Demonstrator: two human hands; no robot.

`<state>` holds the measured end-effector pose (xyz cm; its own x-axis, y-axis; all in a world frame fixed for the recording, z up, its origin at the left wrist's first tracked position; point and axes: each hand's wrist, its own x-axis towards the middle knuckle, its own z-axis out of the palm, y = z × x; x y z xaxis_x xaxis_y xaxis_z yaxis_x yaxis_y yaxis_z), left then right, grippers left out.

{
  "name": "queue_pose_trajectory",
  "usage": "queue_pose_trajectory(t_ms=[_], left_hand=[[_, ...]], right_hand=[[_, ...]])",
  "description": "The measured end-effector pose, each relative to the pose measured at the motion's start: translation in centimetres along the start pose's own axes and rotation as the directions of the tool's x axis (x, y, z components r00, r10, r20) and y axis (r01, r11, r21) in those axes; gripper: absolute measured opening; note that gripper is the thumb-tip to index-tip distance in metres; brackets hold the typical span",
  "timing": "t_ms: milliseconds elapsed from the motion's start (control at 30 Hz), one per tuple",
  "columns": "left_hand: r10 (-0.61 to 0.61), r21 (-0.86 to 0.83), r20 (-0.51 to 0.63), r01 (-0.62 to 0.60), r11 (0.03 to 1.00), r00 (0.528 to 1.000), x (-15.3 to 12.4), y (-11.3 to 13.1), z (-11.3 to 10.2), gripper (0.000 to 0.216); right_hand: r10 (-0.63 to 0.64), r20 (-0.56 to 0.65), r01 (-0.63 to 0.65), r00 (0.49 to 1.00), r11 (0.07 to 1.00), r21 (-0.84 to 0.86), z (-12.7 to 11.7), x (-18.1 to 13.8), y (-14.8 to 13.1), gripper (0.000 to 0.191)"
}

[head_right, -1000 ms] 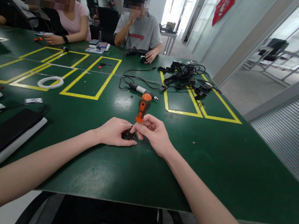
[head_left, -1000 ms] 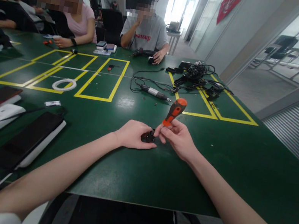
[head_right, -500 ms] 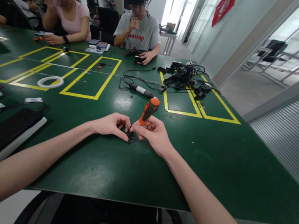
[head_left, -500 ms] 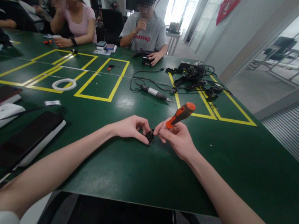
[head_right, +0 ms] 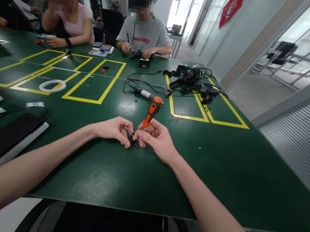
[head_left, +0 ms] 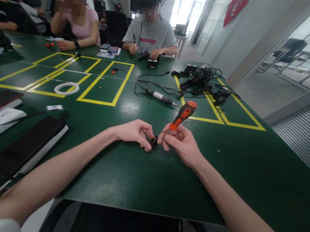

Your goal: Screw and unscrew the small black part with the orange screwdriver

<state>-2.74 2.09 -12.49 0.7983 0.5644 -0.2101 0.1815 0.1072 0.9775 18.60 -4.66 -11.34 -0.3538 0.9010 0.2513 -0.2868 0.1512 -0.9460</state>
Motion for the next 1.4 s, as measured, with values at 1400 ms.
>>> queue_pose_trajectory(t_ms=[1400], left_hand=[[0.033, 0.069, -0.009, -0.033, 0.997, 0.999, 0.0, -0.1, 0.4, 0.053]], right_hand=[[-0.033, -0.048, 0.028, 0.998, 0.995, -0.094, -0.3, -0.1, -0.1, 0.036]])
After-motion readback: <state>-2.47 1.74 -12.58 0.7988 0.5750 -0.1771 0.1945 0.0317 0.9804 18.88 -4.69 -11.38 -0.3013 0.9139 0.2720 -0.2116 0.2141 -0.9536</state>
